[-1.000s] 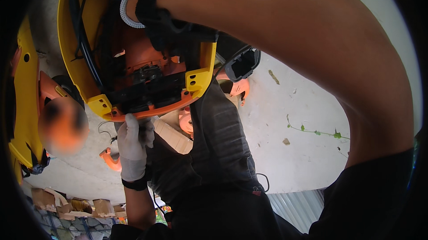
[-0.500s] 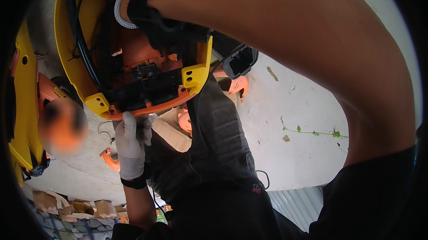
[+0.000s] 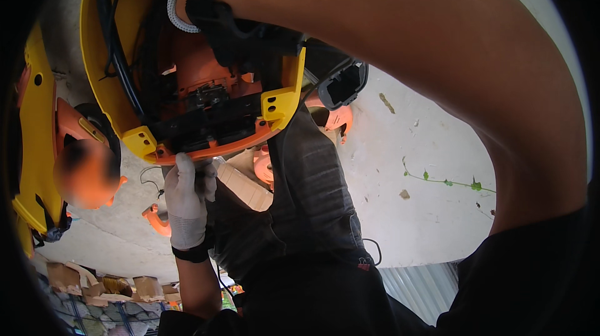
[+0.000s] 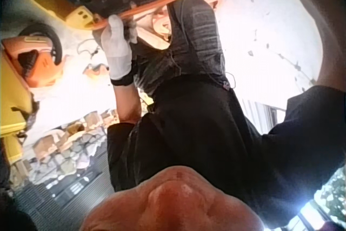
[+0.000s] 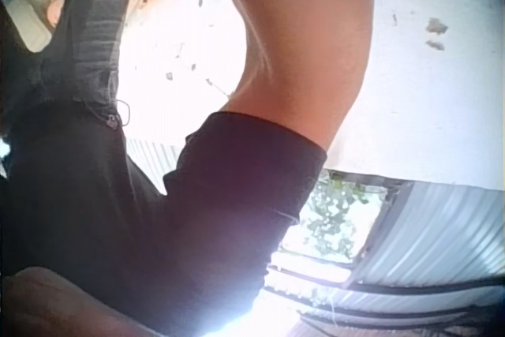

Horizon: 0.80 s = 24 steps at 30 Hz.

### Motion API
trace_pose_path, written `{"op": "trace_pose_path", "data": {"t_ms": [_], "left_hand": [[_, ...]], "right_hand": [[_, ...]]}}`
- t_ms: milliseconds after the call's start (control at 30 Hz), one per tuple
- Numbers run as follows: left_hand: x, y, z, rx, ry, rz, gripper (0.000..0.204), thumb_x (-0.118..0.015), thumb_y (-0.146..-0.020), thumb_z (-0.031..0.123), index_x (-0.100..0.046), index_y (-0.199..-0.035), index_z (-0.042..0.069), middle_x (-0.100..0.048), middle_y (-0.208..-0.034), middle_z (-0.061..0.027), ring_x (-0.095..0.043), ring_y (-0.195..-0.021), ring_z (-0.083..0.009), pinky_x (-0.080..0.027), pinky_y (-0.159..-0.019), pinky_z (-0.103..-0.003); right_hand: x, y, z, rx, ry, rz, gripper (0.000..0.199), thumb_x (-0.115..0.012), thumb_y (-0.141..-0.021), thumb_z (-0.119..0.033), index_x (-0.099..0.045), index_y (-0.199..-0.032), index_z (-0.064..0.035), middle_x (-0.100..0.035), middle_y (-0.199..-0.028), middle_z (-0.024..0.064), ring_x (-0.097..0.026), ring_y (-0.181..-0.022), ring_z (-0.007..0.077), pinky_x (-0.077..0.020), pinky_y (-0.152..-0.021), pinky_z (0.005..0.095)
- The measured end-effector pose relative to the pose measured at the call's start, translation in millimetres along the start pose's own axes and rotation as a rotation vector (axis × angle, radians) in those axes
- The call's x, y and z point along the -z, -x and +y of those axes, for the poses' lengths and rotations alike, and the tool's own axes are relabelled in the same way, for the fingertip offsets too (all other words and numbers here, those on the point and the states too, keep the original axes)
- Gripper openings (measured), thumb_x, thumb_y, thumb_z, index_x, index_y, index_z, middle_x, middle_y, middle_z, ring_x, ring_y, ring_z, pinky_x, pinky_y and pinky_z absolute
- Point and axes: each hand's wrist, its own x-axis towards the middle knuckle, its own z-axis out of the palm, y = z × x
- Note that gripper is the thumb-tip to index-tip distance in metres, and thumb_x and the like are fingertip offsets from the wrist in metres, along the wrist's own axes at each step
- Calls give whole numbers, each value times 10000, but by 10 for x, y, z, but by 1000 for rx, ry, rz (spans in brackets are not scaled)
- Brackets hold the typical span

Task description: The person uses a cordless drill to fasten screws into the yellow and orange plastic body panels of a scooter. They work on the side and rear sections, securing components to the frame before standing up and walking away from the partially assembled vehicle.

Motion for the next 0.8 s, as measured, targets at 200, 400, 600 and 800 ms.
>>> {"op": "trace_pose_path", "data": {"t_ms": [200,400,600,800], "left_hand": [[-10,-10,-10,23,50,28,622,-479,-1001,556,-632,-854,-29,-587,-655,-32,-490,-506,-86,-384,-498,-222],[-54,-44,-5,44,51,-34,547,-449,-1021,511,-594,-858,9,-599,-691,-39,-514,-540,-88,-407,-490,-223],[100,-17,-69,62,37,-76,485,-463,-1033,436,-631,-952,-11,-615,-745,-32,-544,-591,-88,-433,-526,-227],[126,128,-397,-132,73,-161,221,-467,-994,91,-591,-1112,-49,-634,-882,-66,-611,-756,-115,-512,-680,-247]], "right_hand": [[37,-15,-21,-4,6,2,280,-730,-750,-168,-749,-991,-27,-721,-912,192,-716,-844,336,-569,-718,403],[255,247,36,-101,-57,-2,269,-731,-743,-152,-749,-976,-19,-723,-901,193,-717,-845,336,-569,-712,397],[136,384,-189,-323,50,383,370,-747,-741,-216,-652,-986,44,-710,-843,175,-713,-832,340,-571,-741,371],[-295,1533,-286,-422,-359,804,498,-779,-795,-168,-577,-1231,-35,-681,-1089,158,-685,-900,292,-544,-786,341]]}}
